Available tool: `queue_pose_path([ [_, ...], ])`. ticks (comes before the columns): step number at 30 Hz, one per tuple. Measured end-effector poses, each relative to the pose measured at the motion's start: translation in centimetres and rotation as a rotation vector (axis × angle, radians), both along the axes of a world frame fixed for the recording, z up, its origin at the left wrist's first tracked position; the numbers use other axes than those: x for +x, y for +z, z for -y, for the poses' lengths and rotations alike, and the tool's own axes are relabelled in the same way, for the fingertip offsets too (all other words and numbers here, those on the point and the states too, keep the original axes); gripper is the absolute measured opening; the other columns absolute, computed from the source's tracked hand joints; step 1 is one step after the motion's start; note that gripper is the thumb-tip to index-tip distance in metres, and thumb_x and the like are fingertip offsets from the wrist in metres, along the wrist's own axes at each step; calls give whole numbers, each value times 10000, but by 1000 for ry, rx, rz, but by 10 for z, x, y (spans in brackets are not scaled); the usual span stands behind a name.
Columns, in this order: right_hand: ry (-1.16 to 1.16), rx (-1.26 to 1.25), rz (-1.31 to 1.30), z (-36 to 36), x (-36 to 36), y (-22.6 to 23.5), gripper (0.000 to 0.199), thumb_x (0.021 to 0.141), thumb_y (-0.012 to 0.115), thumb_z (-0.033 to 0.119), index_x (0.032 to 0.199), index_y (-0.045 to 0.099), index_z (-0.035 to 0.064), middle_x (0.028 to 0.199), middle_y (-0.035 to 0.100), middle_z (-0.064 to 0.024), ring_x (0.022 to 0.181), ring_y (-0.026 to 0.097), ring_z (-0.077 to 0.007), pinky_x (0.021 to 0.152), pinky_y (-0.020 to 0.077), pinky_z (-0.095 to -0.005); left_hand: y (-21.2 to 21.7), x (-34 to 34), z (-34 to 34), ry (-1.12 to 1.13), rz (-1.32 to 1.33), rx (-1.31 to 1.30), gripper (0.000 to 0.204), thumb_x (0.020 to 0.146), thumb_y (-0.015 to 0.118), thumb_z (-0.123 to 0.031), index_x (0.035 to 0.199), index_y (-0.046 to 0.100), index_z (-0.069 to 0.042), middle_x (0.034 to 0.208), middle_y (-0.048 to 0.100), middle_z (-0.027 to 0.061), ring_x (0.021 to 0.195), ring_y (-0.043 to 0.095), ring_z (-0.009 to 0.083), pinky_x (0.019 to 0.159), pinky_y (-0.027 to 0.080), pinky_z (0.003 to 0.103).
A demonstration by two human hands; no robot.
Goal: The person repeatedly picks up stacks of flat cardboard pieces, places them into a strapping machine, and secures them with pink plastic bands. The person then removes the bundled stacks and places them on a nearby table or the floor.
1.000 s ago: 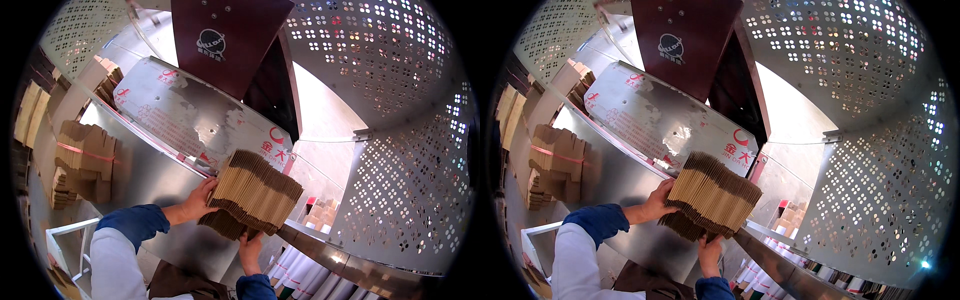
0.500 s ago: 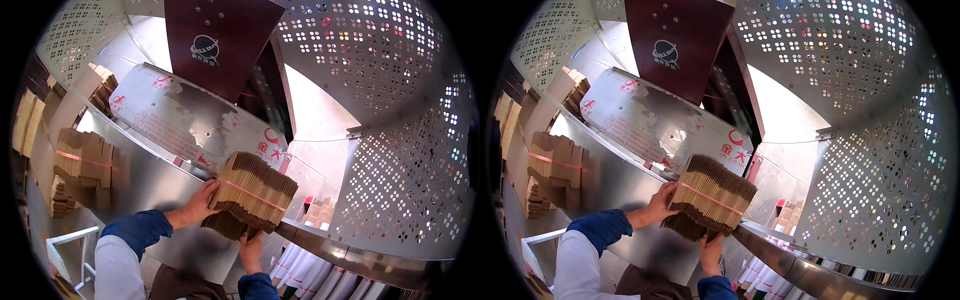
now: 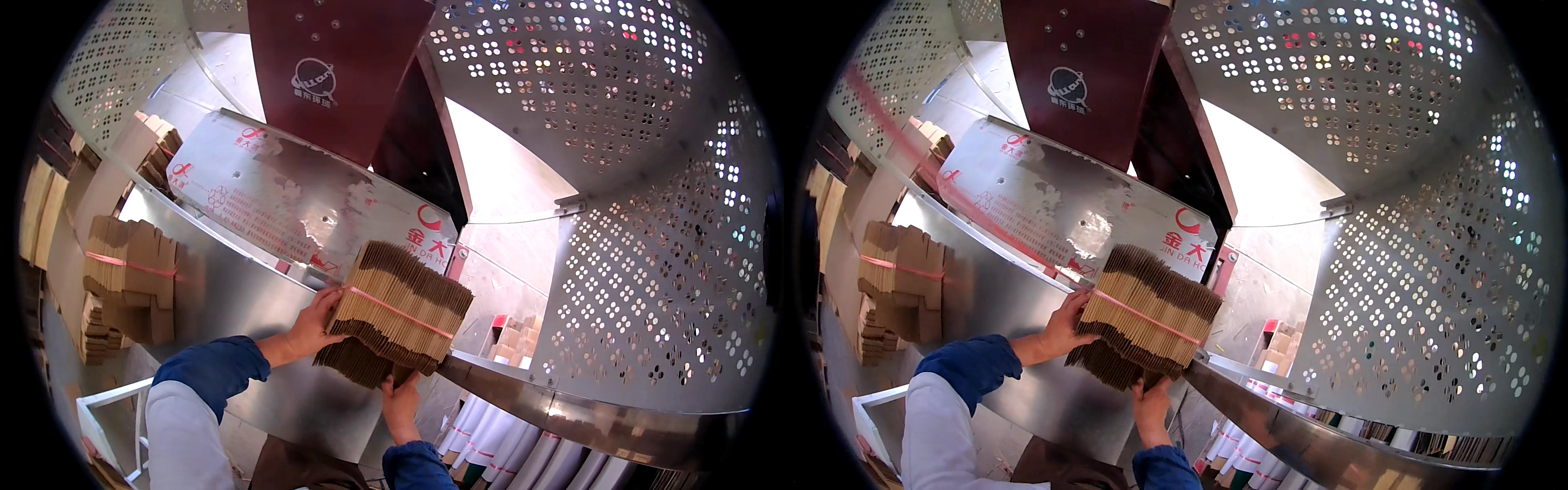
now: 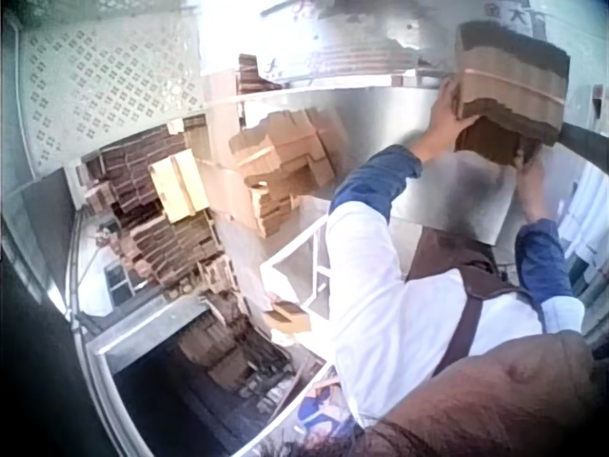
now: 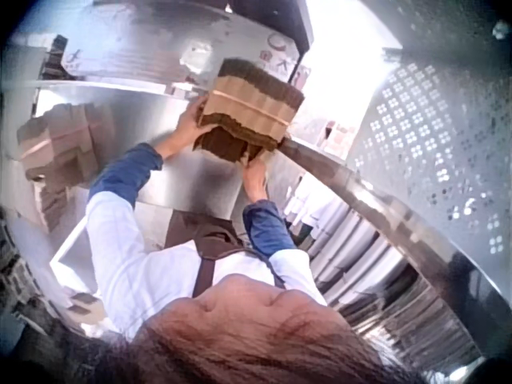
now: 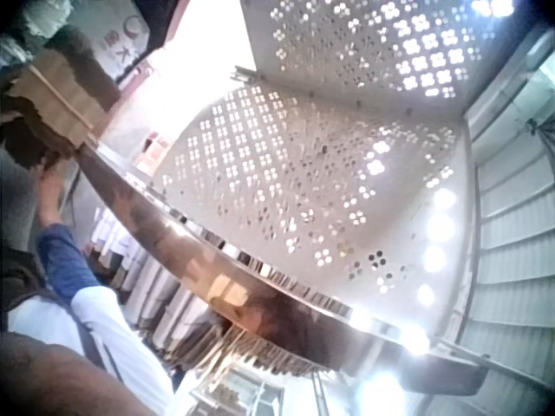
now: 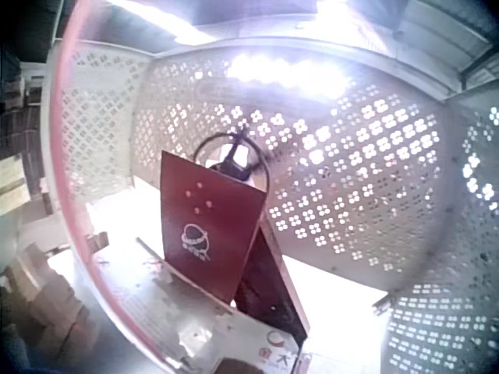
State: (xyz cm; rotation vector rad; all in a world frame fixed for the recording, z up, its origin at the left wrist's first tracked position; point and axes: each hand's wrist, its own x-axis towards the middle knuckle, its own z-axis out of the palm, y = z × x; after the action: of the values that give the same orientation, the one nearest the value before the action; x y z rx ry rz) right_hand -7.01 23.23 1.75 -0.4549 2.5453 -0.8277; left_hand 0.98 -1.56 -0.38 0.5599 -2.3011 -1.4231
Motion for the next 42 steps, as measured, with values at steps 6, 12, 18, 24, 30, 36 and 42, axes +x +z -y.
queue_pose_path([
  [6, 6, -68, -27, -1, 1, -1, 581, 856, 621, 239, 1255, 313, -52, 892, 615, -337, 841, 577, -540, 715, 472, -568, -2, 0, 1, -33, 24, 7, 917, 659, 849, -269, 1394, 348, -42, 1367, 386, 200, 1216, 499, 360, 979, 497, 418],
  [12, 14, -99, -33, 2, 0, 6, 571, 854, 615, 231, 1242, 313, -59, 921, 610, -340, 849, 574, -542, 730, 471, -569, 2, -2, 2, -54, 36, 16, 916, 661, 849, -279, 1390, 349, -39, 1381, 374, 205, 1235, 483, 364, 982, 495, 420],
  [18, 4, -56, 0, 1, 0, 4, 571, 865, 605, 250, 1262, 312, -37, 923, 610, -336, 846, 573, -540, 731, 464, -577, 0, -6, 7, -82, 28, 45, 907, 670, 850, -250, 1393, 345, -39, 1381, 373, 206, 1248, 470, 360, 991, 488, 423],
  [24, 21, -23, -27, -4, 4, -12, 587, 871, 603, 267, 1278, 303, -32, 887, 608, -336, 812, 568, -549, 685, 470, -575, -6, -8, 11, -123, -22, 36, 894, 679, 846, -198, 1395, 335, -40, 1392, 351, 188, 1283, 434, 335, 1004, 475, 419],
  [30, 4, -71, -53, -4, 6, -12, 591, 876, 606, 280, 1273, 316, -47, 885, 606, -340, 811, 569, -544, 669, 465, -577, -9, -8, 11, -133, -37, 79, 886, 682, 836, -177, 1395, 324, -55, 1394, 346, 178, 1283, 424, 337, 1016, 460, 420],
  [36, -4, -62, -92, -4, 6, -16, 601, 859, 637, 251, 1262, 335, -78, 853, 608, -342, 798, 576, -539, 660, 471, -561, -12, -6, 9, -82, -84, 77, 902, 650, 848, -163, 1382, 331, -57, 1356, 383, 199, 1247, 446, 382, 999, 467, 407],
  [42, 57, 26, 37, -33, 55, -7, 648, 822, 709, 244, 1268, 349, -57, 979, 619, -312, 921, 606, -482, 751, 497, -512, -20, 70, -28, -2, -34, 302, 958, 609, 858, -67, 1396, 313, -45, 1344, 402, 178, 1254, 455, 330, 1033, 430, 398],
])
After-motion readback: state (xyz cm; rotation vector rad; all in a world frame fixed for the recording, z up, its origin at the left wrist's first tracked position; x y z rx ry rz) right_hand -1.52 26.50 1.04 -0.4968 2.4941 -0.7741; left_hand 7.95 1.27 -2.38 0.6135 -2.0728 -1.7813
